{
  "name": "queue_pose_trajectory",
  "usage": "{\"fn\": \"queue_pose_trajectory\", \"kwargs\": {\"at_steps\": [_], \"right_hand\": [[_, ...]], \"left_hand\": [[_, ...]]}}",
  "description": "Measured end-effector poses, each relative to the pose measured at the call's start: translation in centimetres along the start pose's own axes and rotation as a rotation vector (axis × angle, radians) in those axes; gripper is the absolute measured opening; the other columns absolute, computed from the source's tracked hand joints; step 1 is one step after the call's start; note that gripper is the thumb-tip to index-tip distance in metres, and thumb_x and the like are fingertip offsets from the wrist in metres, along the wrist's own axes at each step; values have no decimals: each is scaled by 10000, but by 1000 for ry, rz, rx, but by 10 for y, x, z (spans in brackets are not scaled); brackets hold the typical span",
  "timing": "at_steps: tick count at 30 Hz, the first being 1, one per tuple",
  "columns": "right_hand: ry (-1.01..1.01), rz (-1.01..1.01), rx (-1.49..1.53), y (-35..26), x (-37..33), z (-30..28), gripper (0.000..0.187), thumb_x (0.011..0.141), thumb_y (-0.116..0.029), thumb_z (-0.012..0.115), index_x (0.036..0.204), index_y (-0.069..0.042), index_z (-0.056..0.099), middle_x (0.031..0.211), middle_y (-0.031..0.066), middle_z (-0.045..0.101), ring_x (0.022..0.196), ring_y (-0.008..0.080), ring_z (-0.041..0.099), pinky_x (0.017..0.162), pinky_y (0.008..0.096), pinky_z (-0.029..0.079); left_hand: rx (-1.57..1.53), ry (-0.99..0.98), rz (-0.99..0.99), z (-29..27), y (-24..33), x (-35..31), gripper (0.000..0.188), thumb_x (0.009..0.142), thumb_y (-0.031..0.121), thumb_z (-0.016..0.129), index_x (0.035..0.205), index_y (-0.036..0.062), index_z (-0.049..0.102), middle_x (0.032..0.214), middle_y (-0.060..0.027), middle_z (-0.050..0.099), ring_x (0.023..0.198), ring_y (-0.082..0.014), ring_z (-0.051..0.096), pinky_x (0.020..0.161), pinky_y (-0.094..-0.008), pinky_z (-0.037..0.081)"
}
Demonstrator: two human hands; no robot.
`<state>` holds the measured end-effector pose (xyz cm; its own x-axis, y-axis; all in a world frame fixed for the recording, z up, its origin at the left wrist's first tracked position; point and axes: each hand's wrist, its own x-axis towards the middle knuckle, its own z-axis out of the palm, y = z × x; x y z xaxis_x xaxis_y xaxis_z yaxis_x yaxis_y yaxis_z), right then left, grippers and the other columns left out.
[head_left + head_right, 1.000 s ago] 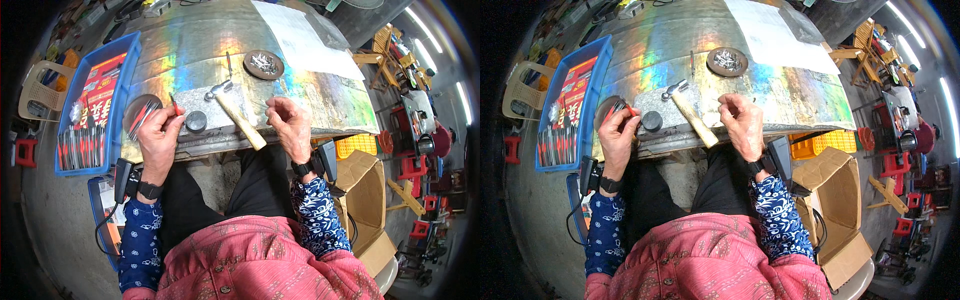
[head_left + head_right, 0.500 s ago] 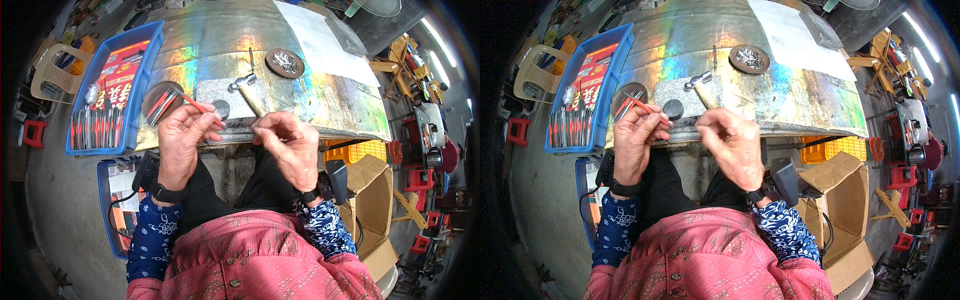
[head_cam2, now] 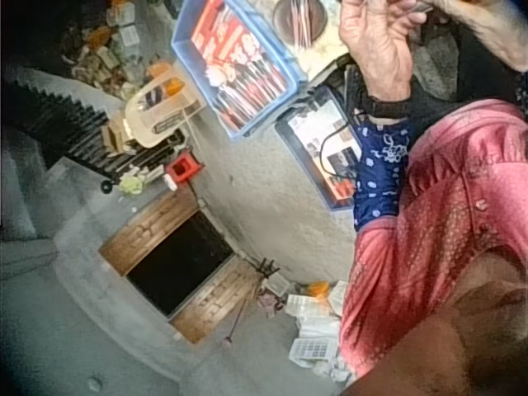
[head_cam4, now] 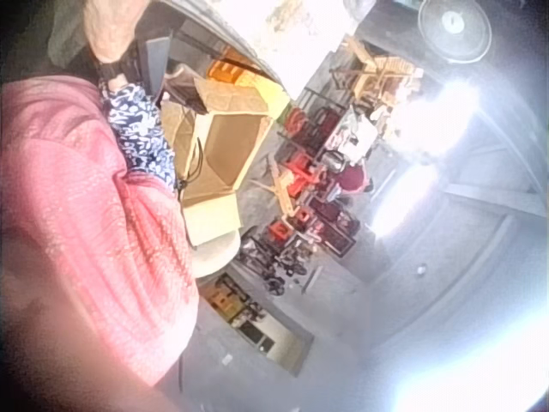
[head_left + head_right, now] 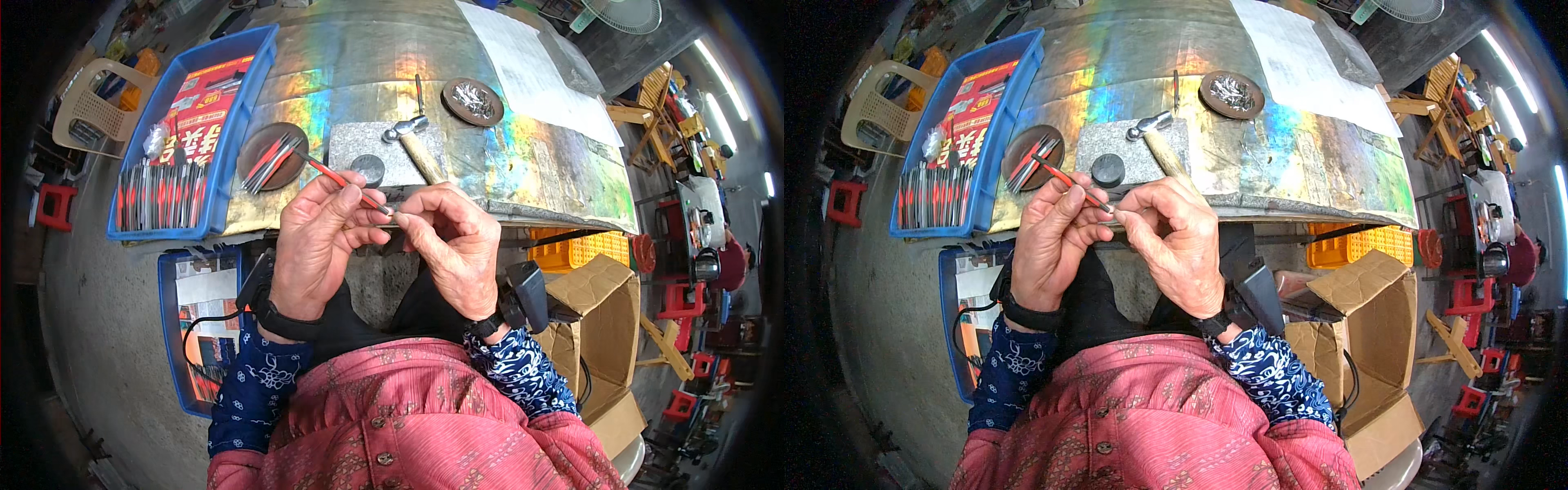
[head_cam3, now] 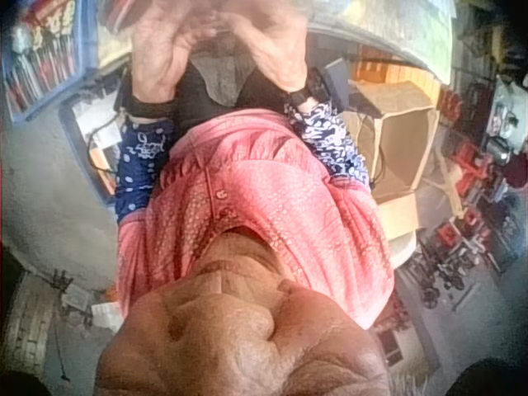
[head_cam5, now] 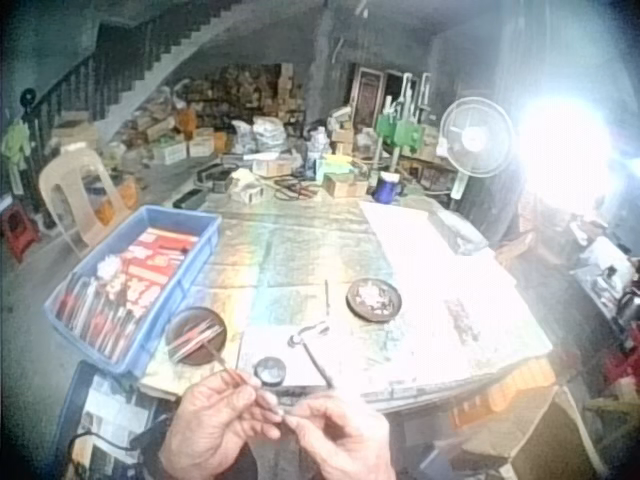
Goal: The person repeatedly picks up small metal rods from a tray, places them on a metal block, and strikes them with a hammer to shape or flatten the ends. After each strike, the rod is returned to the tray. The person also briefly uses a caliper to measure a rod.
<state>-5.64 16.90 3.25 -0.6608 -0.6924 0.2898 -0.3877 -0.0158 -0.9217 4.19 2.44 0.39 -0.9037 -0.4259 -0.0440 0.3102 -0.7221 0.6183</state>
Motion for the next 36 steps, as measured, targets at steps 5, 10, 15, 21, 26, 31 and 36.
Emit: {"fn": "queue_pose_trajectory", "kwargs": {"at_steps": [5,10,15,21,26,31,36], "right_hand": [[20,26,-6,1,-6,4,52,894,3,640,929,40,628,852,22,602,668,52,570,578,184,458],[88,61,43,2,-9,12,52,882,-5,642,910,28,614,797,21,594,634,63,549,565,204,446],[175,15,2,4,-11,21,38,851,6,639,867,12,605,722,42,571,575,99,519,537,250,426],[193,25,-39,5,-8,24,58,837,20,647,865,14,597,741,71,596,595,130,561,548,272,453],[123,-88,-218,5,0,22,92,810,18,670,868,6,600,759,113,602,608,218,594,560,306,469],[99,-217,-458,10,7,5,115,787,-39,698,862,-43,611,767,107,598,697,301,590,637,384,465],[118,-314,-905,19,11,-20,226,779,-85,708,979,-45,611,895,129,556,832,311,561,697,400,472]], "left_hand": [[-15,8,-17,0,0,-1,199,950,109,593,1116,4,559,988,-165,664,829,-239,693,671,-338,601],[-24,-4,-2,0,-3,-2,200,938,83,603,1113,-1,558,992,-169,665,828,-237,692,678,-338,602],[-39,31,42,2,-11,-3,192,933,67,605,1107,-7,569,993,-176,670,819,-225,691,688,-333,602],[36,66,103,0,-15,0,179,930,57,607,1093,-14,580,962,-171,679,802,-207,688,713,-323,596],[69,99,115,-4,-13,3,171,938,67,601,1087,-11,571,949,-158,670,785,-193,676,689,-313,593],[179,47,184,-14,1,15,147,962,74,558,1094,9,549,972,-132,647,809,-189,677,685,-304,594],[413,71,306,-22,11,35,124,956,49,559,1067,-6,558,903,-119,657,757,-150,659,644,-255,575]]}}
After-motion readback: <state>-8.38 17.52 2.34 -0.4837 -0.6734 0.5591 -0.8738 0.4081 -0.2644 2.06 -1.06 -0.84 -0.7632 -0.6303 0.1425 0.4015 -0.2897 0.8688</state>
